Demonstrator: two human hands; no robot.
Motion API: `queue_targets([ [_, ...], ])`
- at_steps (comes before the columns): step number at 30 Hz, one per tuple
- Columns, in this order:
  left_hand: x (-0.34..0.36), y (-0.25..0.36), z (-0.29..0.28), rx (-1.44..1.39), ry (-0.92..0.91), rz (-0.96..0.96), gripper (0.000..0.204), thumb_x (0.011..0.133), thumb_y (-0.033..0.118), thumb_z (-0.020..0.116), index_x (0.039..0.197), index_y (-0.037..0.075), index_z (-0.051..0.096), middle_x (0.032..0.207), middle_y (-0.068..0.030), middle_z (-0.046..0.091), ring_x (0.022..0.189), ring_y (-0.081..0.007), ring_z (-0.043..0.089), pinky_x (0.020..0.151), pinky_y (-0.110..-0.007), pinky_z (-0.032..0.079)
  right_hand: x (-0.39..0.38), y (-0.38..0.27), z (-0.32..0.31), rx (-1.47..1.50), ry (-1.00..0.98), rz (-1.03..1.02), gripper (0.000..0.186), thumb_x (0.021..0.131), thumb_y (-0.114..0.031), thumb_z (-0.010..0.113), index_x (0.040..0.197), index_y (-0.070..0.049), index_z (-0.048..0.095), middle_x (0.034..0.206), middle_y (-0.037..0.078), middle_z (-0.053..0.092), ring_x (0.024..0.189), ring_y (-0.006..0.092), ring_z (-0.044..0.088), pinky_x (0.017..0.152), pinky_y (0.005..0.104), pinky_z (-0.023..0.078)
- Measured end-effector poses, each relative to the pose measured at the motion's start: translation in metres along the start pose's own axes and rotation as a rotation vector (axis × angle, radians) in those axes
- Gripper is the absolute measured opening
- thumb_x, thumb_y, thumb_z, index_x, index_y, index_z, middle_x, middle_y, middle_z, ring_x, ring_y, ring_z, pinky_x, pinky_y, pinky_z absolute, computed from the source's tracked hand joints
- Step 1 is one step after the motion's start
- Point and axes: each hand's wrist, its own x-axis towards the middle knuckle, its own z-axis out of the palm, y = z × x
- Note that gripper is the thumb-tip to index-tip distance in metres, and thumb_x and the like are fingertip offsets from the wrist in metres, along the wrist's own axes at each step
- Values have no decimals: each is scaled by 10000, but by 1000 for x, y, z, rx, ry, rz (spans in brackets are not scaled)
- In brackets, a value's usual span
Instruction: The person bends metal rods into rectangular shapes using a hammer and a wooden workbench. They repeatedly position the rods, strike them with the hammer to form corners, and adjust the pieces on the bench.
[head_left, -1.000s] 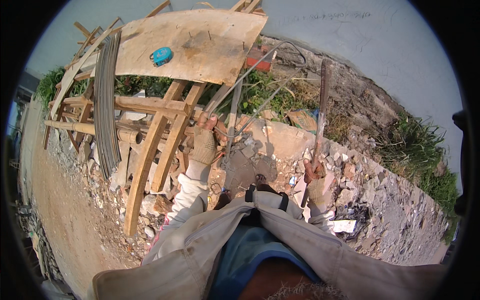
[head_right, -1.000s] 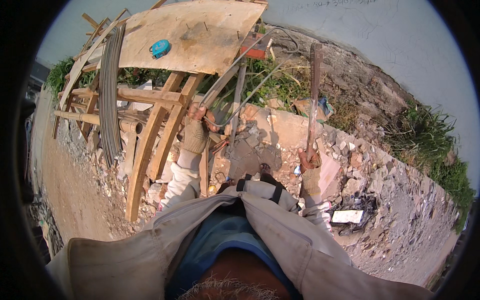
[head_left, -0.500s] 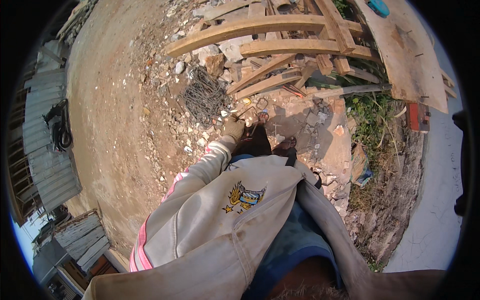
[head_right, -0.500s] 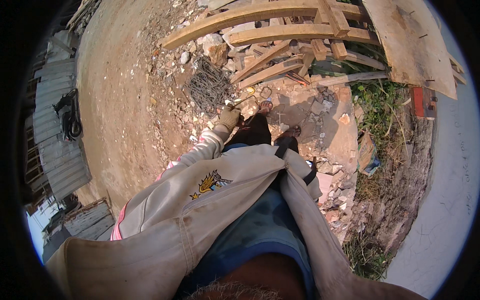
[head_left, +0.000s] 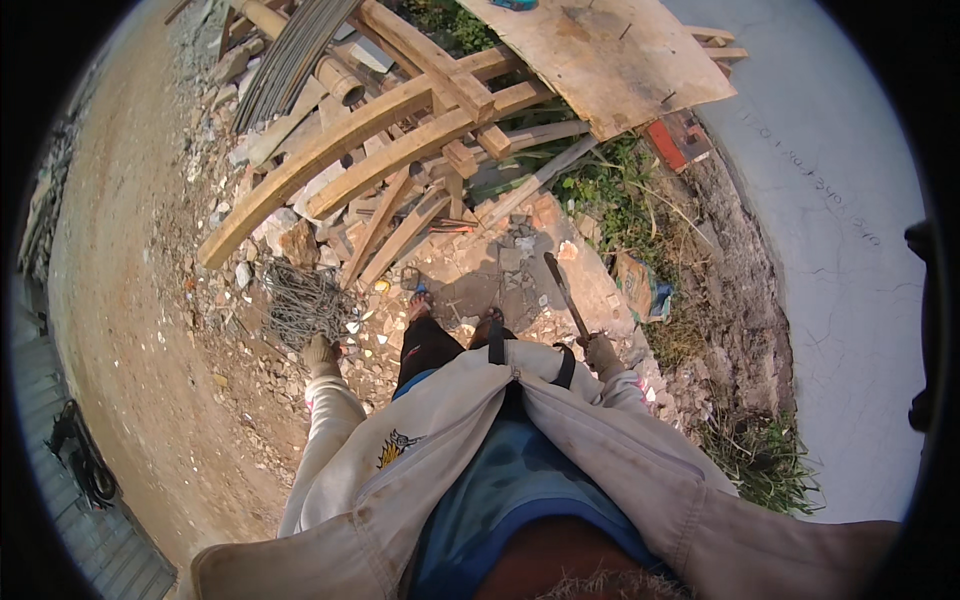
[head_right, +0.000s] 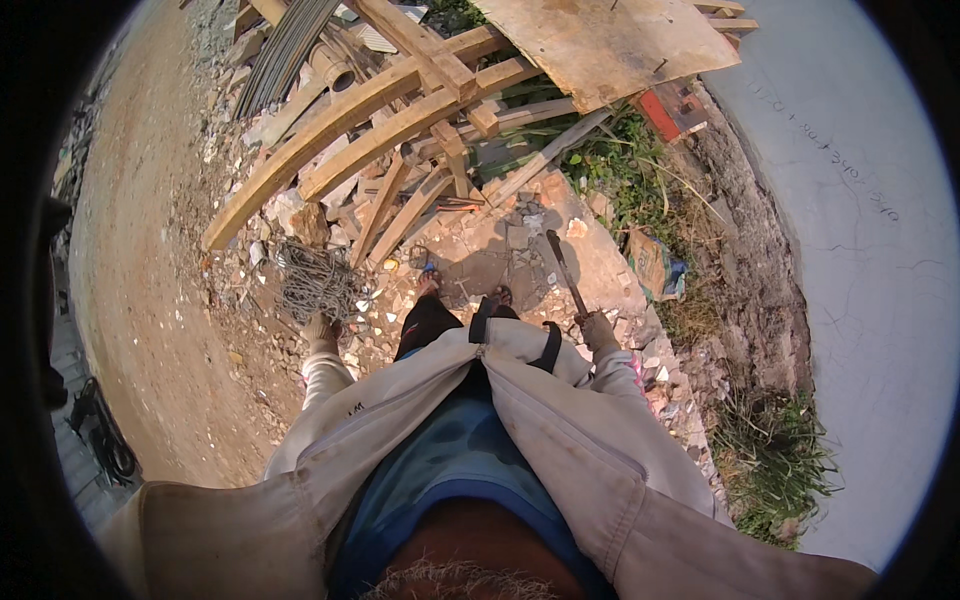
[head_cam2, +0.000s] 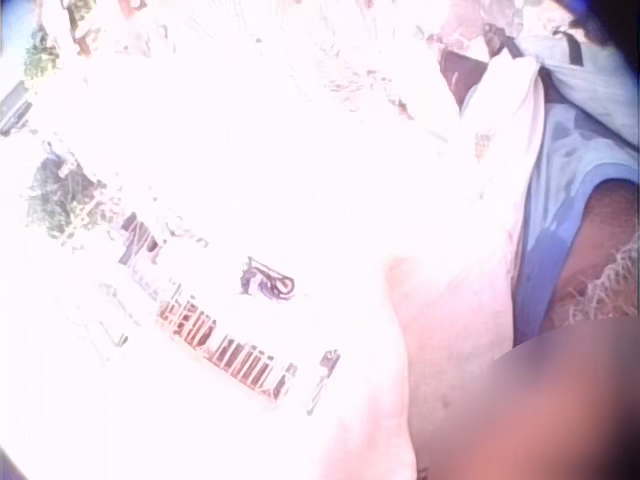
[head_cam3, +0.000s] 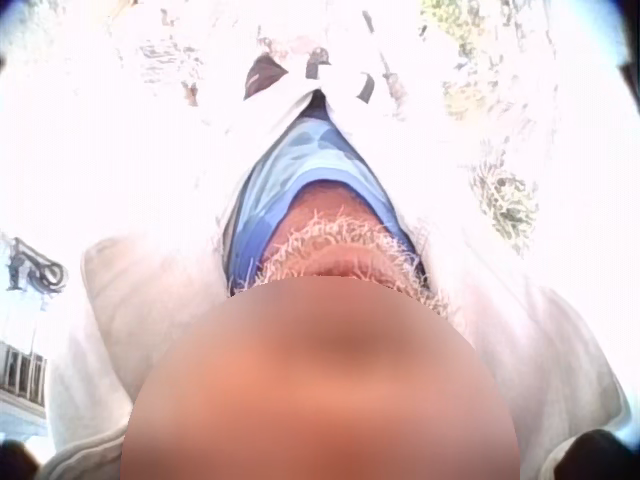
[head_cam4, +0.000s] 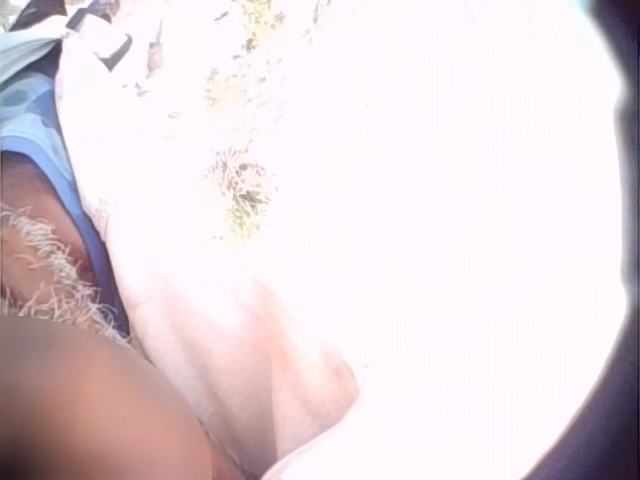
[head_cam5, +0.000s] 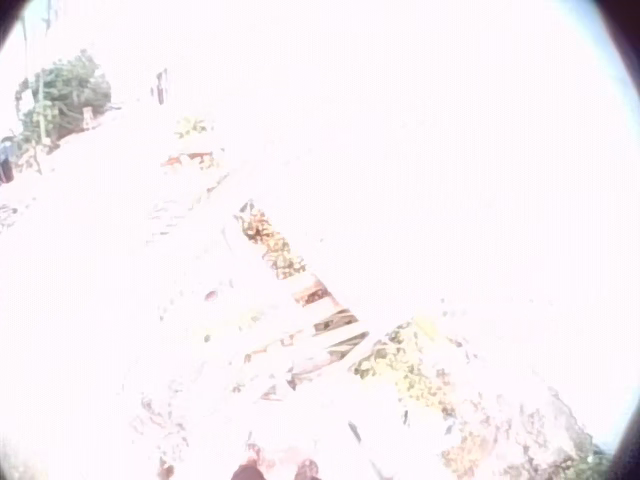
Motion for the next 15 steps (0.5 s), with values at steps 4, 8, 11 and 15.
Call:
queue_targets([
  [4,-95,-6,116,89,-521,333,110,908,33,601,1003,69,642,842,-35,644,666,-146,596,582,-286,514,-9,-15,28,132,-161,-101,281,1034,-279,518,832,-136,651,578,1,579,552,201,578,534,383,437],
  [8,-254,49,230,549,-852,1177,177,999,214,636,1094,68,667,760,-99,614,739,-171,607,686,-362,491,-20,7,44,-503,-69,-350,318,988,-332,569,868,-60,681,646,114,635,628,300,646,588,448,500],
  [11,-363,100,300,534,-788,1616,317,1025,325,635,1090,18,677,870,-112,697,720,-191,642,661,-315,511,-28,40,42,-1353,136,-498,386,952,-372,607,894,-3,703,697,198,678,684,374,696,628,496,547],
  [15,-438,136,386,369,-1213,480,427,1003,423,654,1145,22,624,904,-86,694,750,-197,653,615,-320,509,-51,87,43,-861,281,-304,415,933,-406,633,918,-1,719,809,232,711,809,386,717,728,497,557],
])
